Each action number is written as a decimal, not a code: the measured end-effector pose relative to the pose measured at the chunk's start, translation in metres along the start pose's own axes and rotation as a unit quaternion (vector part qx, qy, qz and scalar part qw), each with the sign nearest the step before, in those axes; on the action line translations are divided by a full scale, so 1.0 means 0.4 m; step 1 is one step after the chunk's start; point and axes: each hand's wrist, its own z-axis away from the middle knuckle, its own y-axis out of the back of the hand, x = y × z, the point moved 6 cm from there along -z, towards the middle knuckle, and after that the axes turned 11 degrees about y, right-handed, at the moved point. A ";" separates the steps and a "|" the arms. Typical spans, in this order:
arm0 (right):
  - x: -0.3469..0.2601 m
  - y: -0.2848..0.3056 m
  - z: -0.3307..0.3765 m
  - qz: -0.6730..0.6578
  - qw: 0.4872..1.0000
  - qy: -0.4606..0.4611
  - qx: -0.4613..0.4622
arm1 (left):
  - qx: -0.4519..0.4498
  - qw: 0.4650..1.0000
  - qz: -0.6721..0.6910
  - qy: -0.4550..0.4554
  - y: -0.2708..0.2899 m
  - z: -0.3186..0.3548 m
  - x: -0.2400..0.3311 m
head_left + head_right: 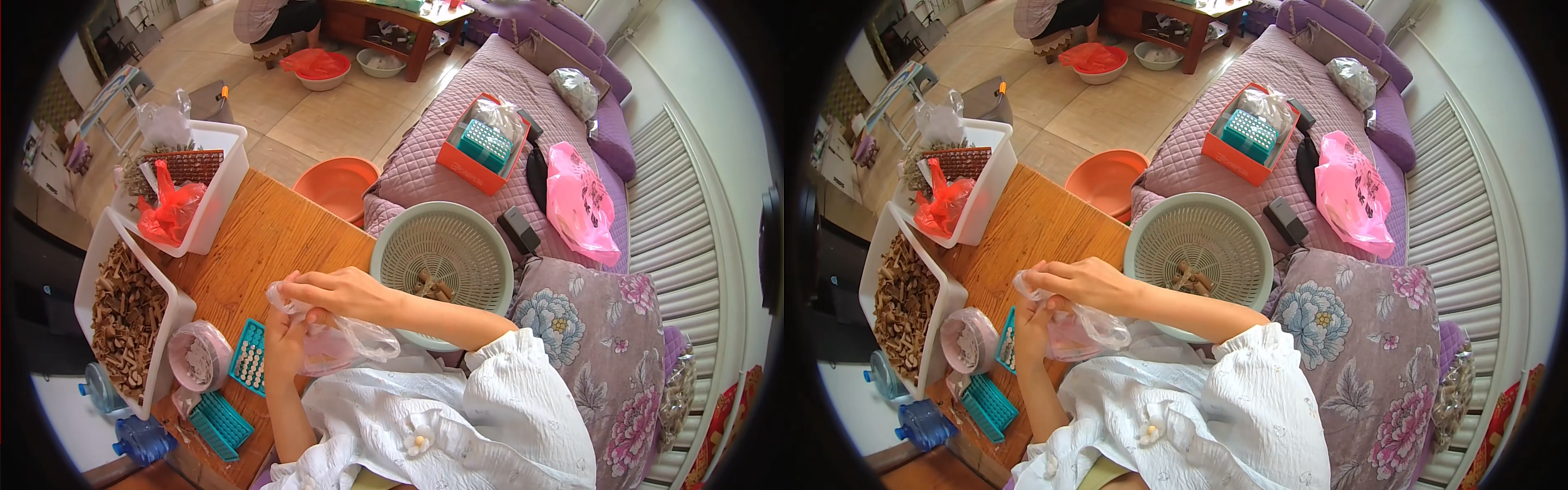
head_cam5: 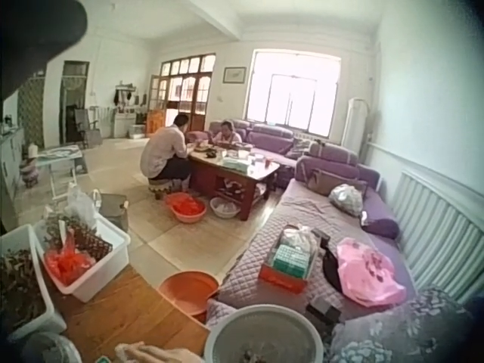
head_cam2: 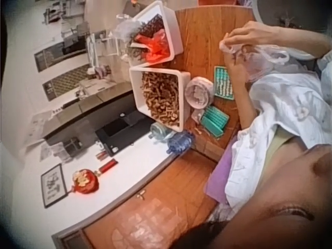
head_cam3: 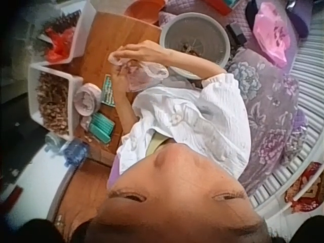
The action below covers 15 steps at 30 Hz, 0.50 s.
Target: The person assembles small parts into cylindrical housings by hand, places assembled pieces into a basket, presses round components into a grid tray, and retrieves materials from plastic bags to assemble additional housings.
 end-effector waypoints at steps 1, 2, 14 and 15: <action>0.003 0.004 0.003 0.011 1.000 -0.017 0.009 | 0.000 1.000 -0.001 0.000 0.006 -0.002 0.001; 0.007 0.007 0.006 0.021 0.999 -0.035 0.019 | -0.042 0.998 0.037 0.015 0.003 -0.004 0.000; 0.038 0.027 0.073 0.052 0.994 0.042 0.091 | -0.238 0.962 -0.009 0.132 -0.093 -0.057 -0.016; 0.025 0.040 0.083 0.059 0.987 0.084 0.121 | -0.247 0.961 -0.005 0.124 -0.110 -0.046 -0.006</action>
